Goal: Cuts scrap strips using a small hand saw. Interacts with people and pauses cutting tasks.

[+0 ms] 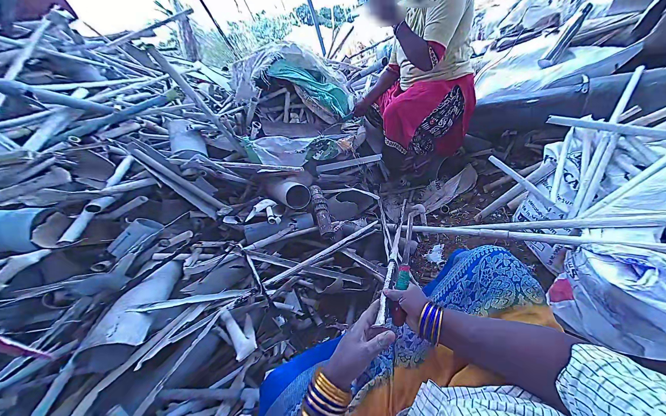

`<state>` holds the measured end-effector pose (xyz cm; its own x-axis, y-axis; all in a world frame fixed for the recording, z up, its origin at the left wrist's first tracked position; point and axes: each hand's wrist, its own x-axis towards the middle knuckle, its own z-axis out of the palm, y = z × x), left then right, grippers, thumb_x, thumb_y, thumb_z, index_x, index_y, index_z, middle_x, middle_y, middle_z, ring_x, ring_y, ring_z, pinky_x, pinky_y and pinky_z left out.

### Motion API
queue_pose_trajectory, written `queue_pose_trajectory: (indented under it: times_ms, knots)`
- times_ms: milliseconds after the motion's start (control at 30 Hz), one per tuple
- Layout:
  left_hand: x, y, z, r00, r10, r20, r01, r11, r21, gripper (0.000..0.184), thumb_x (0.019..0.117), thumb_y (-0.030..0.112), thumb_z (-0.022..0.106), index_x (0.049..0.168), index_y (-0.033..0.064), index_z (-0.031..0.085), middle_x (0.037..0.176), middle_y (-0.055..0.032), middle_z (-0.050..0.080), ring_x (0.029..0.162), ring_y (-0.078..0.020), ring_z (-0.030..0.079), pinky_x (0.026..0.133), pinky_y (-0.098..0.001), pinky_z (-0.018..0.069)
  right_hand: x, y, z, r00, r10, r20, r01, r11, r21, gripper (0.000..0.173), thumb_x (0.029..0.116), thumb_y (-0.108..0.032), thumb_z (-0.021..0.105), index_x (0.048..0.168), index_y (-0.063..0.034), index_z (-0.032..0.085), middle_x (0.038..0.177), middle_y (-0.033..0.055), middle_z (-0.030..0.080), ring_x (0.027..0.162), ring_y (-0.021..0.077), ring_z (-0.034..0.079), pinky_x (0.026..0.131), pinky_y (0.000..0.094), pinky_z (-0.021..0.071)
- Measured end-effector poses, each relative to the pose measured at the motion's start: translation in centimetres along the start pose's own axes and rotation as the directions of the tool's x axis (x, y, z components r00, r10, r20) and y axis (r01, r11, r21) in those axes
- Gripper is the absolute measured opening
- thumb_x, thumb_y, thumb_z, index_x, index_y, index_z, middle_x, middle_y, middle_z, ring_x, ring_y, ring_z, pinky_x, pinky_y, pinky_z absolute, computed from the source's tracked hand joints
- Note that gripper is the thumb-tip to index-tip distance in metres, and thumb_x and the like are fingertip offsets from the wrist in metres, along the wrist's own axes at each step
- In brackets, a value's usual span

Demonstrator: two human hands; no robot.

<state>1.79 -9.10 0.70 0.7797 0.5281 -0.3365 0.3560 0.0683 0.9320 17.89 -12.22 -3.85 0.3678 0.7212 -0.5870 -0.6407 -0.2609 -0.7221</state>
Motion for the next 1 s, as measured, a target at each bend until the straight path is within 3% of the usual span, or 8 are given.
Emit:
queue_pose_trajectory:
  times_ms: [133, 233, 300, 400, 600, 733, 867, 1000]
  knots:
    - [2.3, 1.3, -1.2, 0.937, 0.078, -0.340, -0.035, 0.991, 0.132, 0.056, 0.0923, 0.006, 0.070, 0.144, -0.0048, 0.051, 0.122, -0.0191, 0.068, 0.095, -0.0148, 0.069, 0.086, -0.0307, 0.0558, 2.6, -1.8, 2.0, 0.992, 0.031, 0.121, -0.023, 0.998, -0.065, 0.043, 0.1014, -0.016, 0.065, 0.135, 0.0008, 0.044, 0.099, 0.0149, 0.062, 0.079, 0.0206, 0.064, 0.071, 0.0364, 0.0559]
    - [4.3, 1.0, -3.3, 0.874, 0.123, -0.470, -0.048, 0.985, 0.168, 0.039, 0.0989, 0.002, 0.061, 0.137, -0.0059, 0.057, 0.110, -0.0181, 0.070, 0.086, -0.0129, 0.069, 0.082, -0.0285, 0.0568, 4.9, -3.4, 2.2, 0.976, 0.046, 0.215, 0.016, 0.960, -0.279, 0.039, 0.1036, -0.016, 0.061, 0.136, -0.0002, 0.045, 0.099, 0.0133, 0.062, 0.076, 0.0178, 0.064, 0.068, 0.0325, 0.0552]
    - [5.4, -0.4, -4.7, 0.811, 0.162, -0.562, -0.101, 0.985, 0.138, 0.035, 0.0990, 0.000, 0.054, 0.132, -0.0072, 0.059, 0.109, -0.0179, 0.069, 0.086, -0.0125, 0.068, 0.082, -0.0284, 0.0559, 6.5, -4.5, 1.6, 0.970, 0.017, 0.244, 0.132, 0.802, -0.583, 0.041, 0.1038, -0.019, 0.061, 0.137, 0.0008, 0.045, 0.102, 0.0133, 0.062, 0.077, 0.0160, 0.064, 0.069, 0.0312, 0.0551]
    - [6.4, -2.6, -7.0, 0.707, 0.135, -0.694, -0.095, 0.991, 0.095, 0.032, 0.0928, -0.004, 0.051, 0.123, -0.0065, 0.062, 0.104, -0.0158, 0.068, 0.086, -0.0139, 0.065, 0.080, -0.0312, 0.0531, 8.2, -5.0, 0.4, 0.964, 0.017, 0.265, 0.226, 0.467, -0.855, 0.047, 0.1057, -0.028, 0.057, 0.139, 0.0038, 0.046, 0.116, 0.0239, 0.059, 0.096, 0.0306, 0.061, 0.086, 0.0468, 0.0496]
    - [8.0, -3.3, -9.7, 0.643, -0.050, -0.764, -0.154, 0.969, -0.192, 0.032, 0.1086, 0.008, 0.048, 0.135, -0.0104, 0.053, 0.118, -0.0204, 0.065, 0.090, -0.0124, 0.069, 0.082, -0.0258, 0.0577, 7.9, -0.6, 1.0, 0.924, 0.034, 0.382, 0.350, 0.332, -0.876, 0.050, 0.1108, -0.026, 0.044, 0.150, 0.0045, 0.037, 0.126, 0.0300, 0.061, 0.115, 0.0399, 0.063, 0.101, 0.0527, 0.0472]
    - [9.5, -3.1, -9.5, 0.548, -0.148, -0.823, -0.191, 0.936, -0.295, 0.036, 0.1109, 0.021, 0.047, 0.124, -0.0105, 0.056, 0.098, -0.0152, 0.068, 0.079, -0.0116, 0.071, 0.074, -0.0270, 0.0607, 4.6, -0.3, 3.2, 0.821, 0.178, 0.542, 0.534, 0.098, -0.840, 0.060, 0.1121, -0.027, 0.040, 0.162, -0.0021, 0.018, 0.149, 0.0280, 0.048, 0.131, 0.0405, 0.056, 0.110, 0.0523, 0.0433]
    - [10.4, -2.8, -9.1, 0.498, -0.220, -0.839, -0.167, 0.925, -0.341, 0.042, 0.1120, 0.026, 0.043, 0.124, -0.0113, 0.058, 0.098, -0.0165, 0.072, 0.082, -0.0123, 0.071, 0.078, -0.0272, 0.0579, 6.1, -1.1, 3.5, 0.869, 0.187, 0.458, 0.467, -0.004, -0.884, 0.062, 0.1125, -0.028, 0.038, 0.164, -0.0057, 0.012, 0.142, 0.0294, 0.053, 0.125, 0.0441, 0.060, 0.106, 0.0558, 0.0462]
    - [10.9, -3.3, -9.2, 0.504, -0.154, -0.850, -0.158, 0.951, -0.266, 0.036, 0.1094, 0.019, 0.050, 0.125, -0.0128, 0.058, 0.112, -0.0233, 0.069, 0.093, -0.0169, 0.072, 0.085, -0.0294, 0.0574, 8.6, -2.8, 3.2, 0.933, 0.142, 0.332, 0.323, 0.084, -0.943, 0.060, 0.1120, -0.026, 0.038, 0.163, -0.0025, 0.015, 0.141, 0.0290, 0.055, 0.131, 0.0417, 0.056, 0.111, 0.0545, 0.0418]
